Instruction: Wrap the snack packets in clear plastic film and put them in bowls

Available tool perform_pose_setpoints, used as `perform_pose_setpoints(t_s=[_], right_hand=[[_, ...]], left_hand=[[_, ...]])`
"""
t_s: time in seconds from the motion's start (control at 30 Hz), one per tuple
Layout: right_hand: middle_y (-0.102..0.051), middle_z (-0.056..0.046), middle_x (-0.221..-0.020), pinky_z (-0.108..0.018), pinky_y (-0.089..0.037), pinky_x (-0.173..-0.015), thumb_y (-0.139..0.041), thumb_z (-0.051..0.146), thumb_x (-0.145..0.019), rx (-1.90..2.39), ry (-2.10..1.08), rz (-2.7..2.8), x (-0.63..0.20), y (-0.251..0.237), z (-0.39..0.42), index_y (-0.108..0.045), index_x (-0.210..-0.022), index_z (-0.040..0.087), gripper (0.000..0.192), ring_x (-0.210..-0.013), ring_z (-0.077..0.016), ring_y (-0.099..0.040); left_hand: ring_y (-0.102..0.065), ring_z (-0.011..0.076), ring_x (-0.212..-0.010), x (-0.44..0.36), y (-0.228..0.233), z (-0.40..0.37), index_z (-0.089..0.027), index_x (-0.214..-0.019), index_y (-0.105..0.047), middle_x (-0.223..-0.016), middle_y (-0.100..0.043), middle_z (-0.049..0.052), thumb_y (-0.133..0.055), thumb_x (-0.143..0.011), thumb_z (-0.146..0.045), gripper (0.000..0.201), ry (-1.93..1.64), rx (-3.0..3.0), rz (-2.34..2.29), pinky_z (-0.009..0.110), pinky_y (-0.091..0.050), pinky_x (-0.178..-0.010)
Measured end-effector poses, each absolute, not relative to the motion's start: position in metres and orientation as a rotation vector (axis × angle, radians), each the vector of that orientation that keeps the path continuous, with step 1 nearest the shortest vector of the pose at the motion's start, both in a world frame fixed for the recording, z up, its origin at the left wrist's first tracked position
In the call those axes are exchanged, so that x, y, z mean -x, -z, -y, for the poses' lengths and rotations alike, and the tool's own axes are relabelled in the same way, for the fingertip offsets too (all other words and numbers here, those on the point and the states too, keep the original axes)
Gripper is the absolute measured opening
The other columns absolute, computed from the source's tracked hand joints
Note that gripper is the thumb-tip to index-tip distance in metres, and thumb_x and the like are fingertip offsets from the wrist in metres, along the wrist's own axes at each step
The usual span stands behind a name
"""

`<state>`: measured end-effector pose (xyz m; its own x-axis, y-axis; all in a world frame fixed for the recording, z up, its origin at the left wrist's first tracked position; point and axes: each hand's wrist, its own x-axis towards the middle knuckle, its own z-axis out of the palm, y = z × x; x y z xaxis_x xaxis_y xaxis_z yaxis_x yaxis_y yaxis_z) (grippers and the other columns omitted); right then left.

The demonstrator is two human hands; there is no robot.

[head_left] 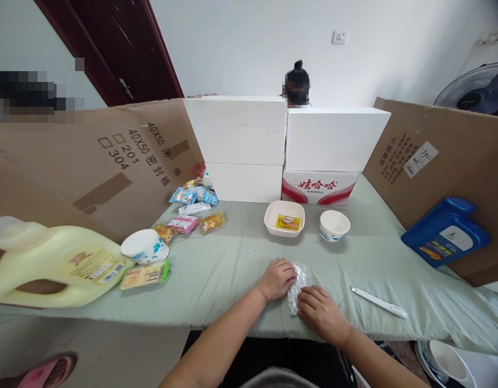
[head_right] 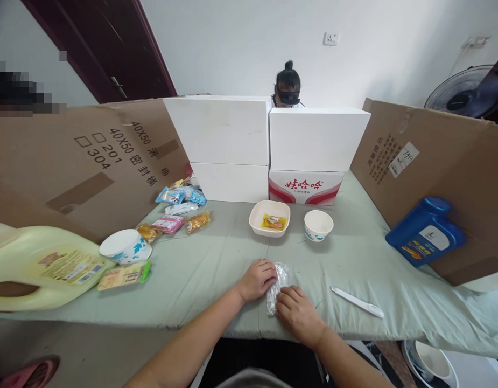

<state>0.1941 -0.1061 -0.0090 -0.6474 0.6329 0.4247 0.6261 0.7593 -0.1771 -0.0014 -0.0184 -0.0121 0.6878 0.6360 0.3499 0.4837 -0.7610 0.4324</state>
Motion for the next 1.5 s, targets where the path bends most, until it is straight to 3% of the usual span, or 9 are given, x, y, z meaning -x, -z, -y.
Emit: perform_pose_setpoints(t_s=[0.13,0.3,0.53,0.63,0.8,1.0,1.1,1.27,1.5], right_hand=[[-0.068,-0.007,-0.101,-0.037,-0.043,-0.090,-0.044,0.022,-0.095,1.057,-0.162,2.495,-0.190,-0.003,0.093,-0.063,-0.100,0.020,0.019,-0.099,-0.0202,-0.059],[-0.069,-0.005,-0.093,-0.027,-0.044,-0.075,-0.037,0.028,-0.099,1.470,-0.334,2.432,-0.178,-0.010,0.051,-0.061,-0.100,0.021,0.026,-0.086,-0.0164,-0.064],[-0.070,-0.008,-0.090,-0.025,-0.042,-0.064,-0.036,0.026,-0.099,1.915,-0.253,2.323,-0.162,0.002,0.021,-0.057,-0.095,0.018,0.023,-0.078,-0.0177,-0.067],[-0.068,-0.009,-0.092,-0.026,-0.043,-0.062,-0.035,0.028,-0.099,2.000,-0.196,2.312,-0.158,0.006,0.025,-0.055,-0.100,0.019,0.022,-0.077,-0.0187,-0.067],[-0.065,-0.008,-0.090,-0.025,-0.042,-0.058,-0.035,0.025,-0.099,2.024,-0.102,2.305,-0.150,0.015,0.030,-0.053,-0.097,0.019,0.020,-0.073,-0.0179,-0.067],[-0.063,-0.010,-0.087,-0.028,-0.043,-0.062,-0.041,0.029,-0.097,1.989,0.050,2.230,-0.172,0.014,0.027,-0.056,-0.094,0.016,0.020,-0.075,-0.0206,-0.064],[-0.061,-0.014,-0.090,-0.034,-0.045,-0.073,-0.046,0.024,-0.094,1.958,0.122,2.158,-0.194,0.005,0.028,-0.058,-0.092,0.014,0.016,-0.085,-0.0242,-0.061],[-0.061,-0.010,-0.112,-0.036,-0.042,-0.095,-0.047,0.020,-0.092,1.610,0.072,2.272,-0.194,0.005,0.046,-0.060,-0.108,0.019,0.021,-0.108,-0.0218,-0.054],[-0.061,-0.011,-0.119,-0.043,-0.043,-0.098,-0.043,0.016,-0.092,1.401,-0.066,2.325,-0.174,0.030,0.063,-0.059,-0.116,0.018,0.029,-0.114,-0.0235,-0.053]], left_hand=[[-0.055,0.0201,-0.104,0.003,0.014,0.017,-0.021,-0.097,-0.064,-0.096,-0.069,0.003,-0.056,-0.086,-0.018,0.014,-0.768,-2.496,-0.890,0.037,-0.039,-0.096],[-0.056,0.0198,-0.104,0.006,0.023,0.010,-0.019,-0.127,-0.047,-0.106,-0.066,0.006,-0.046,-0.079,-0.005,0.051,-0.839,-2.327,-0.943,0.039,-0.042,-0.096],[-0.055,0.0225,-0.102,0.007,0.036,0.003,-0.019,-0.141,-0.031,-0.103,-0.062,0.007,-0.041,-0.071,-0.001,0.073,-0.877,-2.247,-0.938,0.043,-0.043,-0.096],[-0.055,0.0208,-0.096,0.007,0.030,0.007,-0.019,-0.131,-0.043,-0.098,-0.061,0.006,-0.041,-0.075,-0.004,0.058,-0.983,-2.207,-0.971,0.040,-0.046,-0.091],[-0.052,0.0241,-0.103,0.006,0.019,0.015,-0.019,-0.085,-0.063,-0.100,-0.061,0.008,-0.056,-0.083,-0.023,0.008,-0.984,-2.516,-0.914,0.041,-0.043,-0.092],[-0.052,0.0238,-0.100,0.000,0.018,0.015,-0.019,-0.076,-0.063,-0.088,-0.064,0.006,-0.060,-0.080,-0.020,0.005,-0.783,-2.625,-0.954,0.038,-0.043,-0.089],[-0.052,0.0235,-0.103,-0.001,0.017,0.015,-0.020,-0.079,-0.062,-0.097,-0.064,0.006,-0.062,-0.078,-0.019,0.001,-0.759,-2.587,-0.991,0.039,-0.042,-0.092],[-0.050,0.0263,-0.113,-0.001,0.013,0.016,-0.021,-0.096,-0.061,-0.108,-0.063,0.007,-0.062,-0.075,-0.020,0.022,-0.736,-2.517,-1.035,0.043,-0.039,-0.098],[-0.046,0.0291,-0.118,-0.001,0.012,0.020,-0.020,-0.099,-0.061,-0.113,-0.061,0.009,-0.061,-0.071,-0.018,0.027,-0.829,-2.479,-1.190,0.048,-0.037,-0.102]])
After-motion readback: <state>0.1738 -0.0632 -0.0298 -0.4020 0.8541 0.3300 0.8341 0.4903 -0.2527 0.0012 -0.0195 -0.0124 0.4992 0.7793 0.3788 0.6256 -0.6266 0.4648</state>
